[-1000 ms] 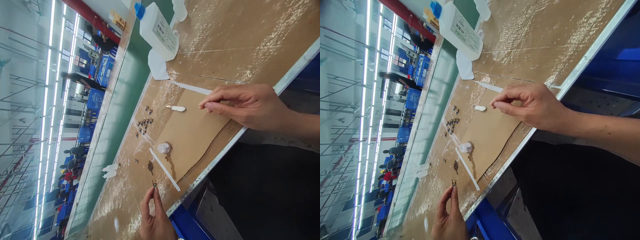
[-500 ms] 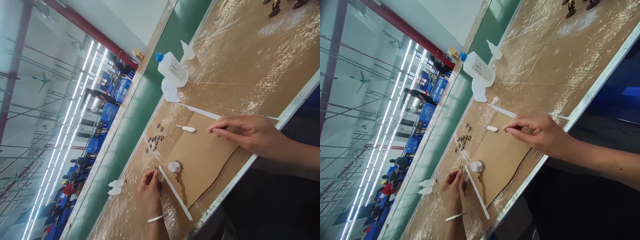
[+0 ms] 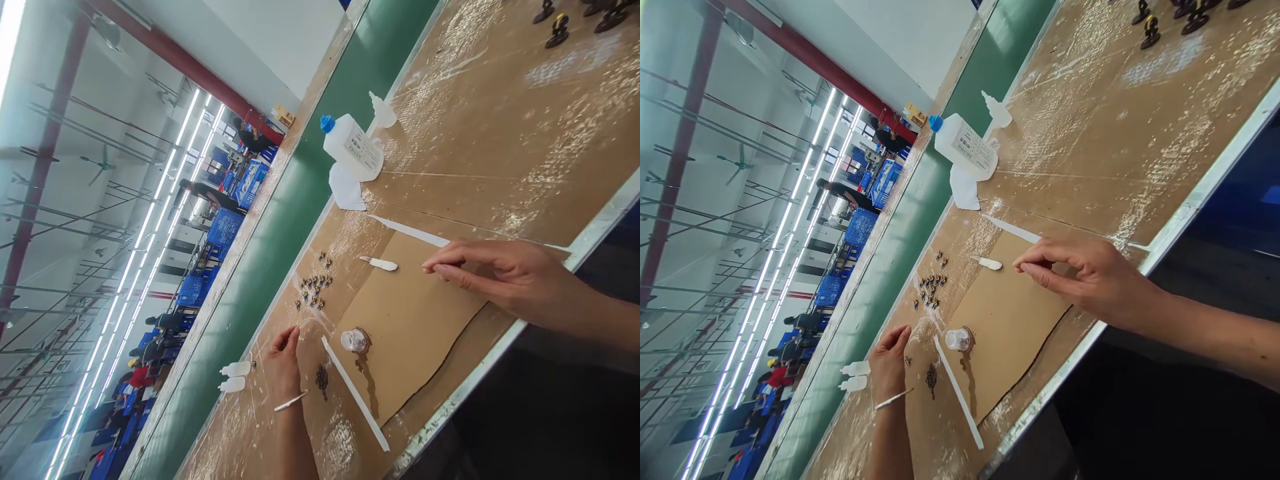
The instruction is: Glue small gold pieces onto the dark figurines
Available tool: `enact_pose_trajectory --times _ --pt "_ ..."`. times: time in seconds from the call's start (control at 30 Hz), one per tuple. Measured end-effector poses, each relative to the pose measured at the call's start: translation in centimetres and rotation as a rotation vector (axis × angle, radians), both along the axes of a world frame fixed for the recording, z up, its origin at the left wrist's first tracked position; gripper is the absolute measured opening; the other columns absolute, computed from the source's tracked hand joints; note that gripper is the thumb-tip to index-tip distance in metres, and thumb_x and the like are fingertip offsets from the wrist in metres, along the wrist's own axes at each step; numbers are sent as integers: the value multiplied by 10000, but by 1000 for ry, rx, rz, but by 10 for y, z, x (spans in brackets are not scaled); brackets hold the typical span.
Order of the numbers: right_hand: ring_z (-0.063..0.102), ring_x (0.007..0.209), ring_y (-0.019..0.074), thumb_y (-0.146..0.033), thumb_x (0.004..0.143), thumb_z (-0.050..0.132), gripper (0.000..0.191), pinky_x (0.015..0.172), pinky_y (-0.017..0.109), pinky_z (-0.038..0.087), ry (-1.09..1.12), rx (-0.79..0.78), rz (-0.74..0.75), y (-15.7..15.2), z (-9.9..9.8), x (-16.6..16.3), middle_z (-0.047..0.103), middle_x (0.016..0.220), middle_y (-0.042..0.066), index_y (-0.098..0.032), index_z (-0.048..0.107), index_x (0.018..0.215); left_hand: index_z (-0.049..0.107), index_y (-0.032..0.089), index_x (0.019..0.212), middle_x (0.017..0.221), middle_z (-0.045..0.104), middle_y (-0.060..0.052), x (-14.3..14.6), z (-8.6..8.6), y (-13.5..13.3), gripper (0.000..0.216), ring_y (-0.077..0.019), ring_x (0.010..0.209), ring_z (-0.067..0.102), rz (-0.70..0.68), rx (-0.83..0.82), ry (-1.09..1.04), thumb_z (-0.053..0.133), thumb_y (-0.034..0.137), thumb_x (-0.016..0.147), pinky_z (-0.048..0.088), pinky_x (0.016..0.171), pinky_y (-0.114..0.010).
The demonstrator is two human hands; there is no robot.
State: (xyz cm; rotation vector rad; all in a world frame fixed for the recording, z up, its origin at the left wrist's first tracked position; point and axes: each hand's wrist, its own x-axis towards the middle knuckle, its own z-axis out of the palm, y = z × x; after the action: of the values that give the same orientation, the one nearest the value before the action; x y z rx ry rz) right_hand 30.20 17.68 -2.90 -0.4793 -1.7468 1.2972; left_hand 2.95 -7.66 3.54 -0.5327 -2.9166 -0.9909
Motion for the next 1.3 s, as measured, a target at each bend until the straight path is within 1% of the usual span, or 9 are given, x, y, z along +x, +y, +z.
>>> enact_pose_trajectory --times 0.07,0.17,0.33,0.57,0.8,0.9,1.03,1.2,1.3 --pt "645 699 258 -411 762 557 163 575 392 503 1 12 -4 1 0 0 698 794 -5 -316 685 793 645 130 905 853 667 -18 11 3 -26 268 -183 829 629 39 -34 26 630 375 797 484 822 -403" --pt "650 722 251 -386 790 546 158 627 401 517 -41 27 -16 0 -1 0 702 815 1 -312 684 810 656 136 889 840 681 -23 29 -2 -59 268 -184 828 638 70 -102 24 641 382 786 482 831 -413" --pt "650 738 304 -451 756 547 196 600 446 511 -48 4 -28 -4 1 1 698 805 7 -315 681 800 675 154 886 863 695 -35 52 -21 -88 279 -196 853 639 25 -177 47 625 409 785 468 847 -427" --pt "650 784 356 -507 703 551 253 601 467 510 -110 -80 -42 -7 8 0 695 809 26 -301 687 759 672 167 891 931 672 -47 63 -32 -84 292 -181 882 618 -197 -201 155 552 427 833 470 834 -398" --pt "656 777 347 -507 711 554 236 604 464 513 -102 -70 -41 -6 5 0 701 811 11 -314 680 761 634 156 864 841 634 -34 52 -38 -78 304 -164 815 596 -299 -277 248 506 431 865 470 791 -386" --pt "651 800 347 -506 721 548 239 663 487 505 -114 -61 -49 -6 2 0 700 840 10 -317 679 785 625 158 847 836 624 -33 50 -40 -78 305 -164 814 583 -294 -284 277 512 442 857 455 800 -389" --pt "648 770 314 -473 744 543 219 649 455 508 -89 -17 -36 -5 1 0 695 825 14 -309 680 795 635 155 838 811 634 -36 59 -37 -80 327 -172 784 593 -196 -245 259 511 457 847 457 768 -380" --pt "647 752 284 -431 765 545 178 623 424 514 -56 7 -15 -4 2 1 693 821 3 -319 676 809 684 200 784 738 674 -24 97 -35 -83 343 -200 712 641 -131 -200 89 514 498 805 499 639 -309" --pt "643 748 287 -436 771 539 185 625 438 507 -66 16 -17 -4 3 1 693 821 11 -318 677 807 689 215 771 759 674 -30 118 -38 -78 335 -206 740 641 -116 -194 55 503 491 802 500 678 -310"
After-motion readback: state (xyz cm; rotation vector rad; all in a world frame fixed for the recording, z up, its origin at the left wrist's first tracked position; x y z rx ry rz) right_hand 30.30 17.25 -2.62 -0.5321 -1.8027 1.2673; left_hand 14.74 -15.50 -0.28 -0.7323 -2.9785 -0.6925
